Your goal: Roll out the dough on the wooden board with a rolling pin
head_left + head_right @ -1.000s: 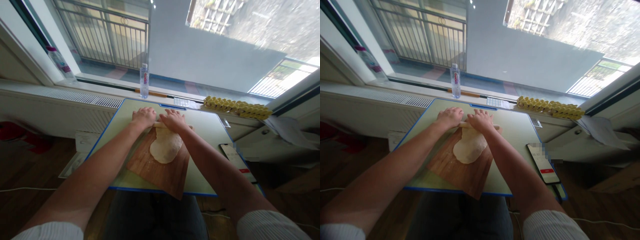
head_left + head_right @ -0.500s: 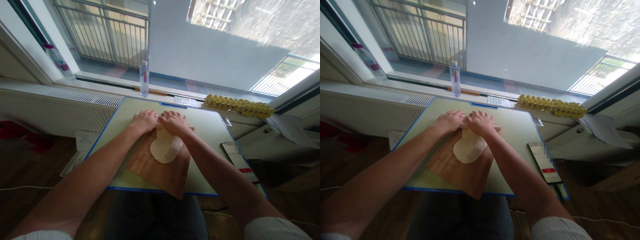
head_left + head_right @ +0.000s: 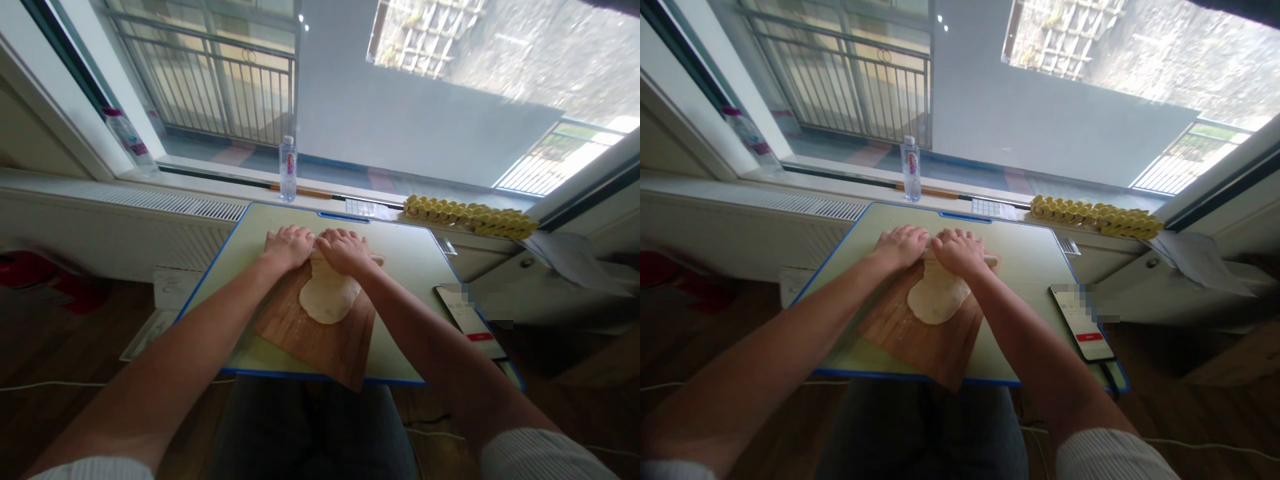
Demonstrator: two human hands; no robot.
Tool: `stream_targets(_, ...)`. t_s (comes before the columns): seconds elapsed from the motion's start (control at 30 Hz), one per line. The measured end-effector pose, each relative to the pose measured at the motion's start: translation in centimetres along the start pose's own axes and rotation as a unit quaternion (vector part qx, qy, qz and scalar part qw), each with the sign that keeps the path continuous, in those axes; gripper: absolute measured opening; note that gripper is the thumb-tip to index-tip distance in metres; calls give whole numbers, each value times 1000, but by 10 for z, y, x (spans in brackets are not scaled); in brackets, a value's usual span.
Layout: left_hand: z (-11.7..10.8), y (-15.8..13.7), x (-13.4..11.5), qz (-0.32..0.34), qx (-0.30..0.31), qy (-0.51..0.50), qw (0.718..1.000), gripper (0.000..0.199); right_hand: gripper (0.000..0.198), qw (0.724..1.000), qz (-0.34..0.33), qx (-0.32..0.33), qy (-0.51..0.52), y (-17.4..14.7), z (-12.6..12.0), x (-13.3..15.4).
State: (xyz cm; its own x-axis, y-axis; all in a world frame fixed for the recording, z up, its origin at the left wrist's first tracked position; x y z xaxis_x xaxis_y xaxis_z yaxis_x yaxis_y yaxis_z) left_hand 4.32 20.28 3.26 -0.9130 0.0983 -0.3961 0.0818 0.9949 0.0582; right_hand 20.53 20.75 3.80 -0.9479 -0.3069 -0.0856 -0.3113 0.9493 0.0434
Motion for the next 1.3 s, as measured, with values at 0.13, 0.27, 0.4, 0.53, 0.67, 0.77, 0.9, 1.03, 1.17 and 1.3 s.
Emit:
stream_targets(0.13, 4, -28, 1, 42, -26, 19, 999, 58, 61, 998, 3, -55, -28, -28, 3, 9)
stream_targets(0.27, 5, -46, 0, 48, -23, 15, 998, 61, 72, 997, 41, -62, -5, -44, 6, 15)
stream_targets(0.4, 6, -68, -2, 57, -17, 12, 998, 59, 76, 997, 28, -69, 14, -65, 5, 20)
stream_targets(0.53, 7, -101, -2, 71, -23, 1, 997, 56, 75, 996, 18, -80, 21, -101, 4, 27)
stream_targets(0.67, 4, -138, -3, 101, -42, 5, 994, 54, 73, 997, 2, -75, 25, -149, 3, 37)
stream_targets(0.77, -1, -160, -2, 130, -65, 0, 989, 51, 69, 994, -23, -98, 41, -184, 1, 46)
stream_targets(0.9, -4, -172, 5, 155, -88, -25, 984, 47, 57, 985, -40, -150, 80, -205, -2, 43)
stream_targets(1.03, 0, -171, 15, 150, -136, -74, 977, 56, 46, 977, -17, -168, 127, -188, -1, 16)
stream_targets(1.17, 4, -178, 24, 82, -186, -93, 975, 57, 24, 983, 0, -142, 113, -170, 2, -14)
stream_targets(1.3, 10, -188, 26, 50, -189, -109, 975, 51, 21, 981, -14, -147, 129, -167, 8, -23)
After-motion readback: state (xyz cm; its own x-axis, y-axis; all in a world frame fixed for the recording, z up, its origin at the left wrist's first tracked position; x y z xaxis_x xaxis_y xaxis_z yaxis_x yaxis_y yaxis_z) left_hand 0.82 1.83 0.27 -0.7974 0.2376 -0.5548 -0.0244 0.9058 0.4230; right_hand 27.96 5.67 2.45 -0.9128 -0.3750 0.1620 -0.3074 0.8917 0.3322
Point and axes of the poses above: each hand's wrist, its own y-axis towards the middle knuckle, its own z-axis out of the palm, x = y × z, the point moved 2 cm from there along y, towards the middle knuckle, and after that the axes turned 11 degrees about -y, right-handed, at the moved point
